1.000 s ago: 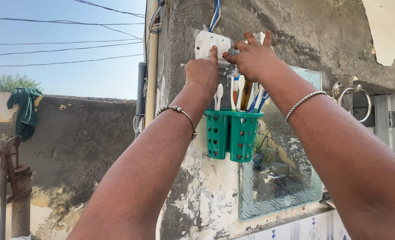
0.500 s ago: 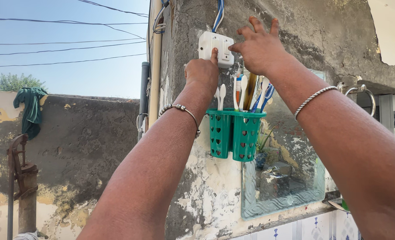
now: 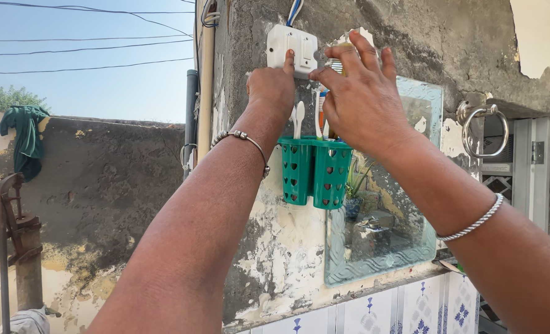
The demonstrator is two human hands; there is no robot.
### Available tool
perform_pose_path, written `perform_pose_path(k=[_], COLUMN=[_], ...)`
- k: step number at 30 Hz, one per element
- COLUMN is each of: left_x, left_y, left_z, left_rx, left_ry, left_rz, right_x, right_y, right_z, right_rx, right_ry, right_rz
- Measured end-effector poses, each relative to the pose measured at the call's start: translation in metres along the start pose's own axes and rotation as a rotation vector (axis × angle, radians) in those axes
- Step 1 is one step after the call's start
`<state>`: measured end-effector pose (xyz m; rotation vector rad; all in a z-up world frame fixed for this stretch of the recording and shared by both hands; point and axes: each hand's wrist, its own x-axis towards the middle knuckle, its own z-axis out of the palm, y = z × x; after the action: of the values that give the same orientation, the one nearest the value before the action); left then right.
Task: The person moves through several rooms and an outdoor area, repeatedly pressing and toggling multiple wall switches and sockets. The person also briefly adjusts a curtain and handles a toothbrush holder near a sink.
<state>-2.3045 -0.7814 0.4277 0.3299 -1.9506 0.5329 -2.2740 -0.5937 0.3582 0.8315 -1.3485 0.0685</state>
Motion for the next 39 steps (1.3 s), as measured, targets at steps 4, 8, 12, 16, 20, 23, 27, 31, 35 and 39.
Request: perform_pose_path(k=[4,8,12,16,20,23,27,31,35,39], left_x=[-0.029,-0.095,-0.192,-0.293,-0.381,-0.438,-0.502,-0.537,-0.554,-0.564], left_y=[-0.003,-0.007,-0.022,-0.027,-0.024,-0.024,-0.033,-0.044,-0.063,-0.088], left_z=[-0.003,-0.001,0.001,-0.006,-0.019,-0.024,-0.029,-0.028,-0.027,-0.024], left_rx=[-0.105,-0.188,-0.177,-0.228,-0.198,-0.225,-0.257,-0.222,-0.25,-0.281], left_ry=[-0.013,0.09,0.5,0.344,0.222,0.059,-0.176,-0.296,-0.325,-0.33], left_rz=[0.034,0.117,0.32,0.341,0.332,0.308,0.253,0.311,0.306,0.307], right_x=[-0.056,-0.131,-0.213,-0.289,-0.346,-0.379,-0.405,-0.408,-0.398,-0.384], right_y=[-0.037,-0.07,-0.108,-0.135,-0.146,-0.161,-0.193,-0.219,-0.243,-0.273], right_z=[-0.037,-0.081,-0.114,-0.127,-0.126,-0.13,-0.142,-0.15,-0.148,-0.137], right_rx=[0.058,0.129,0.199,0.286,0.35,0.421,0.542,0.645,0.697,0.718], right_ry=[-0.013,-0.056,-0.127,-0.171,-0.271,-0.393,-0.619,-0.769,-0.82,-0.836], right_rz=[-0.014,0.016,0.13,0.215,0.266,0.313,0.386,0.429,0.392,0.361])
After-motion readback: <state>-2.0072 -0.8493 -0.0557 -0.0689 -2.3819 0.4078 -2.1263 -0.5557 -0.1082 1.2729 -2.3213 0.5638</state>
